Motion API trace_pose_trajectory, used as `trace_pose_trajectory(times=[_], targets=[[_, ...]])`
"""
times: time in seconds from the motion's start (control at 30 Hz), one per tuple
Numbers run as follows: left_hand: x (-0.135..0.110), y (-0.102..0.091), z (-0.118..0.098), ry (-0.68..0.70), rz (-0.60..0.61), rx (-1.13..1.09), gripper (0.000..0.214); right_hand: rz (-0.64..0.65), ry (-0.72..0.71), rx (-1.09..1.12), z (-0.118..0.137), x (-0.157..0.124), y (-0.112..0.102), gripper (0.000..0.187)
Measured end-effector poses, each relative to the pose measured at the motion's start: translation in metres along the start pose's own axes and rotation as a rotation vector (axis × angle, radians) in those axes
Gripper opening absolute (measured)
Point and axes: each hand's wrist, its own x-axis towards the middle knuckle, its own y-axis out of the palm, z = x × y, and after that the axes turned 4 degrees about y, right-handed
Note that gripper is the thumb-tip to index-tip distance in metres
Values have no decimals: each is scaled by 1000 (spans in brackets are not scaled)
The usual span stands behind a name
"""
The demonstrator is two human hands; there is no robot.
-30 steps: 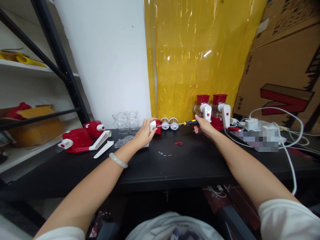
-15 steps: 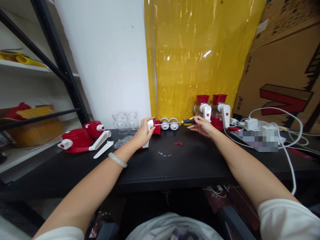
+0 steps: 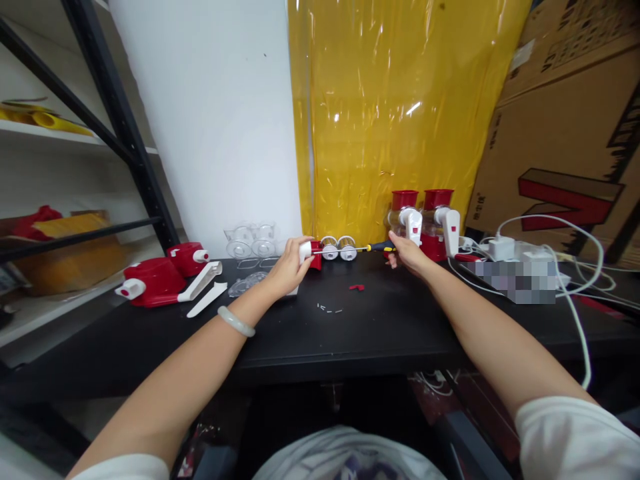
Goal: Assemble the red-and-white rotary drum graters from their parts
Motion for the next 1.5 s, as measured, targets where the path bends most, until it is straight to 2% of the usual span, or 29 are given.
trace_pose_trajectory(times=[0.1,0.23,0.67,0.87,1.1,1.2,1.3,1.4,1.5], targets=[[0,1,2,-10,-13,-13,44,75,47,141,2,-2,3,31],[0,3,4,-35,-10,-24,44,131,11,289,8,-6,3,20],[-1,2,4,-88,-21,-33,45,151,-6,291,7,-7,0,7],[-1,2,5,-81,-42,-32,46,142,3,214,6,-5,-4,22],[-1,0,4,-61,-8,36,46,70,5,1,6,-5,0,42],[0,-1,3,-37,-4,45,46,7,20,-29,6,-5,2,45],[1,-1,1,-7,-3,36,45,-24,83,40,6,-4,4,36],[1,1,0,-24,-10,1,44,42,82,215,8,-5,6,16],[1,2,1,-70,-23,-41,44,119,27,325,11,-8,5,16]])
